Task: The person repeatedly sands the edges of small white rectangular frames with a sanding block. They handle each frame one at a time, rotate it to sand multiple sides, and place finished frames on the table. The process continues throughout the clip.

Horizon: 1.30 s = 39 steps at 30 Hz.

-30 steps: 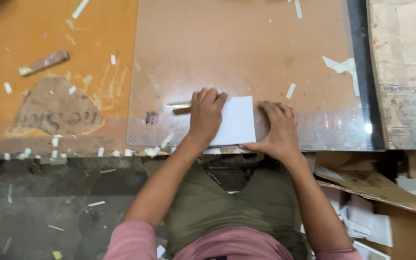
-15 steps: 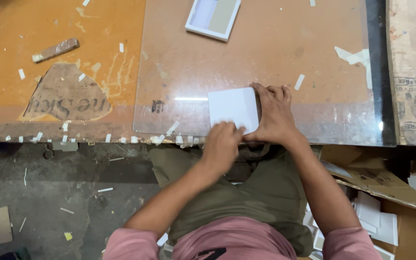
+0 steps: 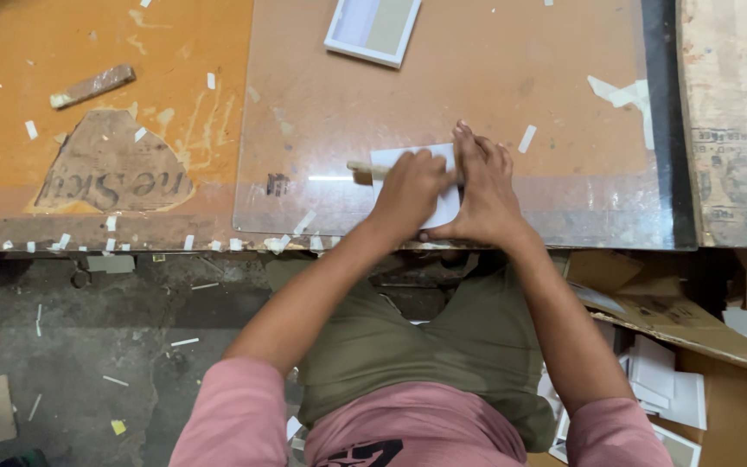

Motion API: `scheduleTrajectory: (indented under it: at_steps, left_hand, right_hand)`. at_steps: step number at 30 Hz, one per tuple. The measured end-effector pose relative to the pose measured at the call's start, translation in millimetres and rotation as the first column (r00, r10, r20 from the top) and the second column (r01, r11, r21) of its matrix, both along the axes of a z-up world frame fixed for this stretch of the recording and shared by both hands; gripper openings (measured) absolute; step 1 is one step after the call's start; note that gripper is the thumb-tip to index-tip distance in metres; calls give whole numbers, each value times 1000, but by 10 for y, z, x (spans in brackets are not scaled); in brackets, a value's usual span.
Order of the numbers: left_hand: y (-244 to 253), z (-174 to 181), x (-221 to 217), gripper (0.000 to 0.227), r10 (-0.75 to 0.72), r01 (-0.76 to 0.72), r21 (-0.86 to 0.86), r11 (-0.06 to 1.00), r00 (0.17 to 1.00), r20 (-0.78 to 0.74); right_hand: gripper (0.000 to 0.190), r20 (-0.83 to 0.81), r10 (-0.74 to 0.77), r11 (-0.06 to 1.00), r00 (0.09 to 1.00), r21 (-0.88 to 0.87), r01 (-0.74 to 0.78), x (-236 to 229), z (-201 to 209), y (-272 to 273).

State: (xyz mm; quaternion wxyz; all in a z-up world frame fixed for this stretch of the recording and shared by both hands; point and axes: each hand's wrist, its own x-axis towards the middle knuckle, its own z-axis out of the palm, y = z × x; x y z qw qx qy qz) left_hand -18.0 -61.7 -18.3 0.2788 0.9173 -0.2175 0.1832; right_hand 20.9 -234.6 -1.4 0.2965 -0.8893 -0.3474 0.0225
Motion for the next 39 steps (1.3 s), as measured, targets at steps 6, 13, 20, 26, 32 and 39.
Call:
scheduleTrajectory:
  at_steps: [6, 13, 20, 26, 32, 39]
  left_hand:
    - [361, 135, -822, 18, -118, 125, 18, 992, 967, -224]
    - [874, 183, -570, 32, 343, -426, -128, 896, 844, -412]
    - [1268, 237, 1196, 84, 402, -400, 155, 903, 915, 17]
    - [1001, 487, 860, 25, 221, -195, 186, 963, 966, -131]
    - [977, 884, -63, 26, -268, 278, -32, 960, 881, -391]
    - [1006, 858, -233, 40, 458, -441, -432, 787, 886, -71]
  right_hand:
    - [113, 87, 105, 981, 991, -171, -89, 7, 33, 24]
    - [119, 22, -161, 987, 987, -7, 161, -800, 251, -1247]
    - [125, 380, -600, 646, 704, -289, 706, -2352, -333, -3347]
    - [105, 312, -647, 693, 696, -140, 707, -2063, -292, -2428]
    - [87, 345, -153, 957, 926, 284, 52, -868, 45, -611]
    - [30, 96, -179, 882, 979, 457, 116, -358, 99, 359]
